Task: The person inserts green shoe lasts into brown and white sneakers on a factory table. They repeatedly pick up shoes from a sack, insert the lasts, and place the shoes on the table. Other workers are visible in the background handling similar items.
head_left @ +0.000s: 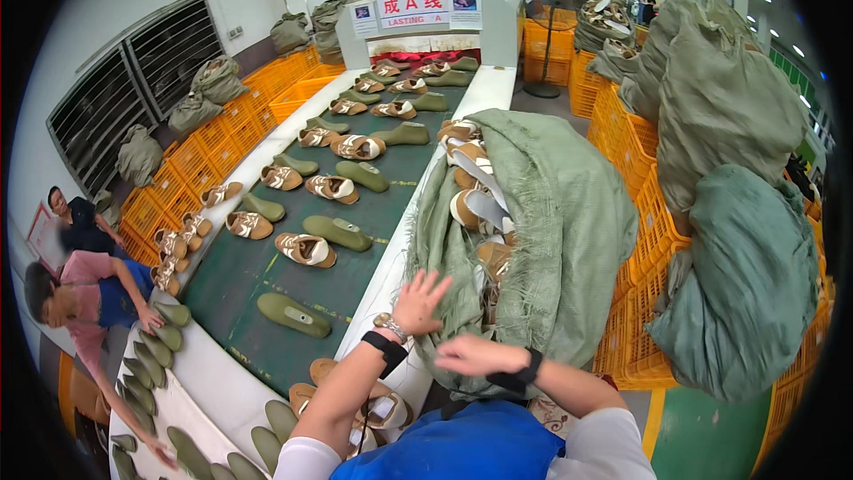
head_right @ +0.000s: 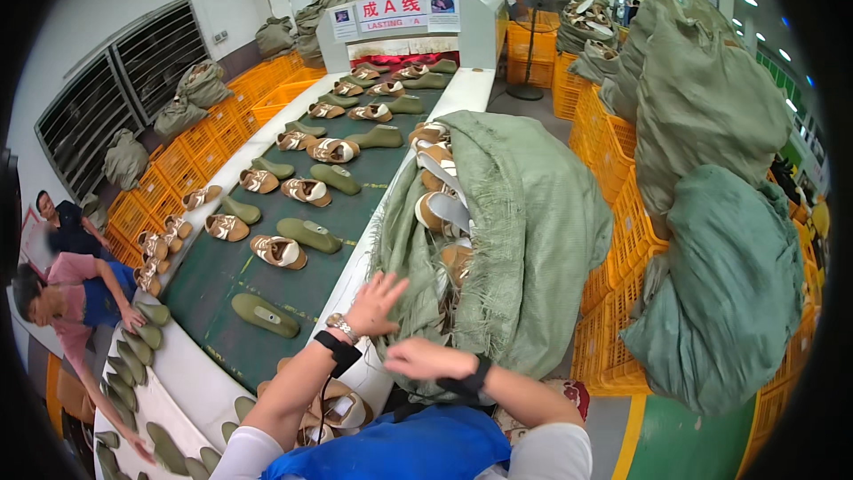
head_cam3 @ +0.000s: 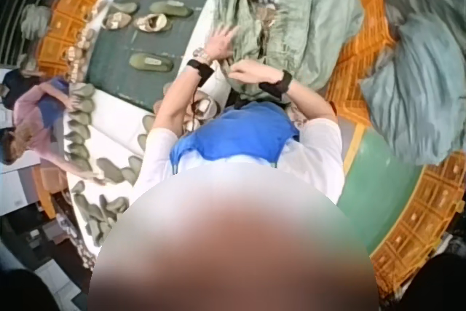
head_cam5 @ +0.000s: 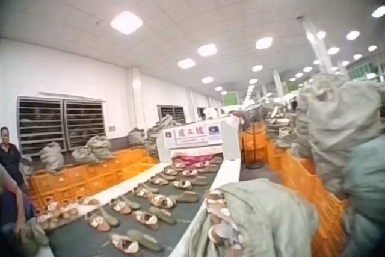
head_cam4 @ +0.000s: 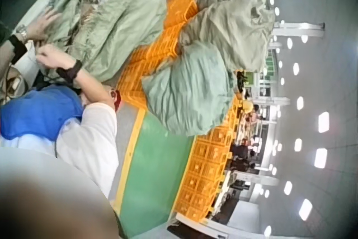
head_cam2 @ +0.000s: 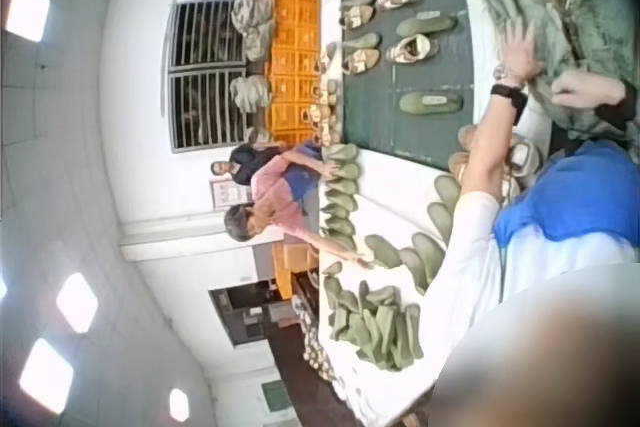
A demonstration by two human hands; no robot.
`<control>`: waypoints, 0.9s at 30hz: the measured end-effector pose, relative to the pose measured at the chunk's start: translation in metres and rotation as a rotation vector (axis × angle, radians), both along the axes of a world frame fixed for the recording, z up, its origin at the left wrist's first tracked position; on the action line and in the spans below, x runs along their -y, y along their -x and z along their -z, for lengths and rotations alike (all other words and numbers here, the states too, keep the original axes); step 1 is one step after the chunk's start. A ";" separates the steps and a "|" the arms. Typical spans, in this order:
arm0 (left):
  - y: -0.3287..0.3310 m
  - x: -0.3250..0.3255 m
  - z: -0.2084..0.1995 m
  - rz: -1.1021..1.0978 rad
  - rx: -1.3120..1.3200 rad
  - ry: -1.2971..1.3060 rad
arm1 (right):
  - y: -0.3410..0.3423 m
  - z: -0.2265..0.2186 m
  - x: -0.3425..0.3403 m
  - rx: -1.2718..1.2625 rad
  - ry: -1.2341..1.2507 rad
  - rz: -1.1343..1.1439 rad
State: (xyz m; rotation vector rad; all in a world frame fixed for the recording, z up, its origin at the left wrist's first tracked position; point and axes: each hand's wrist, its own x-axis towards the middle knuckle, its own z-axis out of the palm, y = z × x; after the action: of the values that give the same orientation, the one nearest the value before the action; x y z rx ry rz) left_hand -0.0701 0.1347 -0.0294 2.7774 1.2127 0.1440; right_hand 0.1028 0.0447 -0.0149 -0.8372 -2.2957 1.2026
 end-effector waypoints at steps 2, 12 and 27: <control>-0.007 0.006 0.018 0.124 -0.105 0.195 | -0.043 -0.032 0.038 0.029 -0.051 0.025; 0.072 0.077 -0.011 0.466 -0.293 0.564 | -0.202 0.030 0.134 -0.200 0.658 1.098; -0.064 0.046 -0.031 0.401 0.288 -0.045 | -0.106 0.053 -0.028 0.628 -0.350 0.965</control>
State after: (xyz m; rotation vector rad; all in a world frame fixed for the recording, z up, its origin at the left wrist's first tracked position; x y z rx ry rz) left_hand -0.0060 0.0887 0.0018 2.8399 0.5820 0.5164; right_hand 0.2087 0.0729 -0.0682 -2.0297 -1.9173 0.1055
